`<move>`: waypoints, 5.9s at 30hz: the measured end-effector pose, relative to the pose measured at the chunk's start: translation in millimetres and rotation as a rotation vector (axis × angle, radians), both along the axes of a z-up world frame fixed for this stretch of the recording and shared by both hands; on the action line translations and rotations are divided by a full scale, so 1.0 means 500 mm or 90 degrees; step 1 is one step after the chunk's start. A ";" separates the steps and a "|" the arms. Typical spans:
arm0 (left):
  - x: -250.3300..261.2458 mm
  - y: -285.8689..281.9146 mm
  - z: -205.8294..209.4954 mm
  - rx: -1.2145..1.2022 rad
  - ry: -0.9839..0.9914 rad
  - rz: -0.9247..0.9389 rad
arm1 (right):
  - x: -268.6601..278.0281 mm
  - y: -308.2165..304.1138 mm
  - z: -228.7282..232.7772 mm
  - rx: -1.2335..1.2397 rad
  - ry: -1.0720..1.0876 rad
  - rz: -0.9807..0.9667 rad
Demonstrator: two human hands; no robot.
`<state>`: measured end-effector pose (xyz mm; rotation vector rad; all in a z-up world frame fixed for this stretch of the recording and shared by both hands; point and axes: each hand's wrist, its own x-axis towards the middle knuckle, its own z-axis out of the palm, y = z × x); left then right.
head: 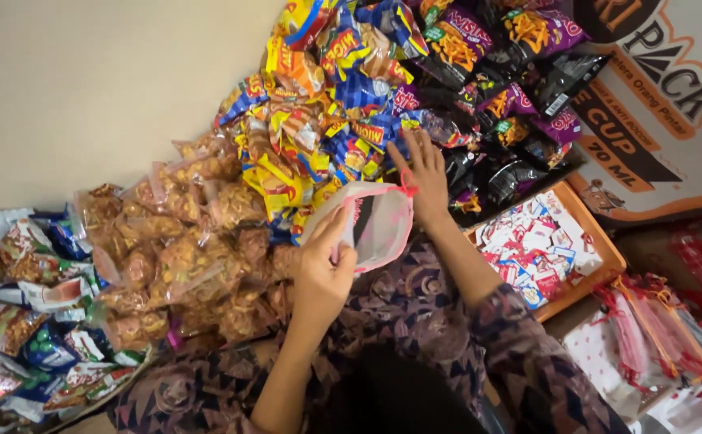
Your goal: Packing various snack items into small plastic gift bags and tying them closed.
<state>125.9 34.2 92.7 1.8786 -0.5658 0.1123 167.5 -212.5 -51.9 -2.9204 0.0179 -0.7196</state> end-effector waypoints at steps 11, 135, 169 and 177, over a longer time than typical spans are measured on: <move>0.002 0.000 0.010 0.116 0.038 0.012 | 0.053 -0.077 -0.065 -0.073 -0.068 0.078; -0.343 0.848 -0.002 0.065 0.158 0.697 | -0.056 1.021 0.146 0.577 0.292 0.625; -0.345 0.760 0.036 -0.035 0.036 0.442 | -0.199 0.983 0.170 0.452 0.185 0.709; -0.350 0.886 0.010 -0.083 0.003 0.463 | -0.183 1.083 0.183 0.550 0.312 0.729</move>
